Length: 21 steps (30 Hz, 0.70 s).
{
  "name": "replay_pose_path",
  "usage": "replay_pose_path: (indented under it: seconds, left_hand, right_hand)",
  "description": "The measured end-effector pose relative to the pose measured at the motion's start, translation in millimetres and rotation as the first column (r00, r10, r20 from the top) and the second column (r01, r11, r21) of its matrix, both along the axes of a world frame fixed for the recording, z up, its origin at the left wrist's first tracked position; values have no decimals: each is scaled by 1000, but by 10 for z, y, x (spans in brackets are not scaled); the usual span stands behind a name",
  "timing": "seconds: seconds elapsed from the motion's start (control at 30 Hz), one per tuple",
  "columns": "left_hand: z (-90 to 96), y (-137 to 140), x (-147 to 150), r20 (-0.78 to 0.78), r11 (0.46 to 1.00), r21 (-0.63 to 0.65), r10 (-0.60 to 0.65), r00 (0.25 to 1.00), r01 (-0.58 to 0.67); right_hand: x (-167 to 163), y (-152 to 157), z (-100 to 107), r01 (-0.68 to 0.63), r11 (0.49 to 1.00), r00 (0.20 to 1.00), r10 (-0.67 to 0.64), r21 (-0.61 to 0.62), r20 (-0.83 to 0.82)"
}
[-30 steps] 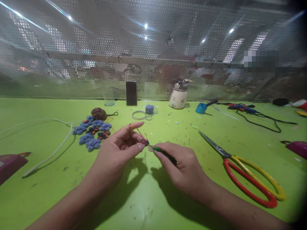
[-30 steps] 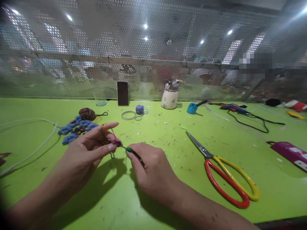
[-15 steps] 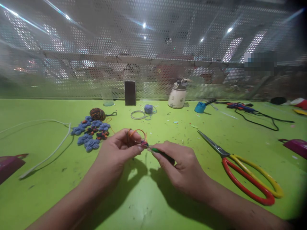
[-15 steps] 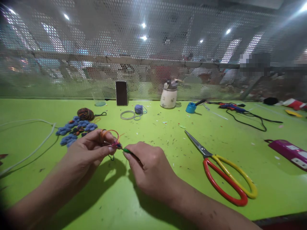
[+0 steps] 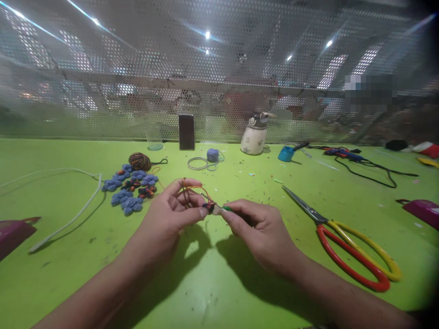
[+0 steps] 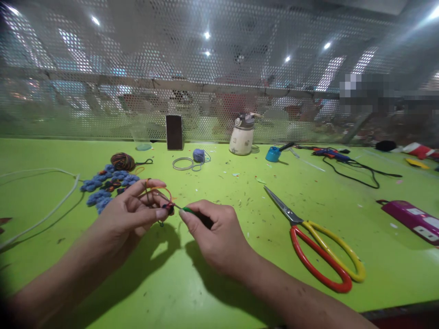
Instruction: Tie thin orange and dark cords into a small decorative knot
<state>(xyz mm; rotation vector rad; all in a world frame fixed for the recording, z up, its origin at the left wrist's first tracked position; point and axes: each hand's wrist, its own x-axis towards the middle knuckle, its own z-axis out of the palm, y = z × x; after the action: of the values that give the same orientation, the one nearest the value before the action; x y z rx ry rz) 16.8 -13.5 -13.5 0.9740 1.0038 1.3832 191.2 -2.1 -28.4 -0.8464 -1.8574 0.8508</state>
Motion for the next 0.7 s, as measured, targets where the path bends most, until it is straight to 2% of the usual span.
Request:
replay_pose_path:
  seconds: [0.1, 0.2, 0.5, 0.7]
  left_hand:
    - [2, 0, 16, 1, 1000, -18, 12, 1000, -12]
    - [2, 3, 23, 11, 999, -31, 10, 1000, -10]
    - [-34, 20, 6, 70, 994, -38, -95, 993, 98]
    - [-42, 30, -11, 2, 991, -38, -129, 992, 129]
  right_hand:
    - [-16, 8, 1, -32, 978, 999, 22, -205, -48]
    - [-23, 7, -10, -50, 957, 998, 39, -284, -45]
    - [-30, -15, 6, -66, 962, 998, 65, -263, -13]
    - [-39, -2, -7, -59, 963, 998, 60, -263, -7]
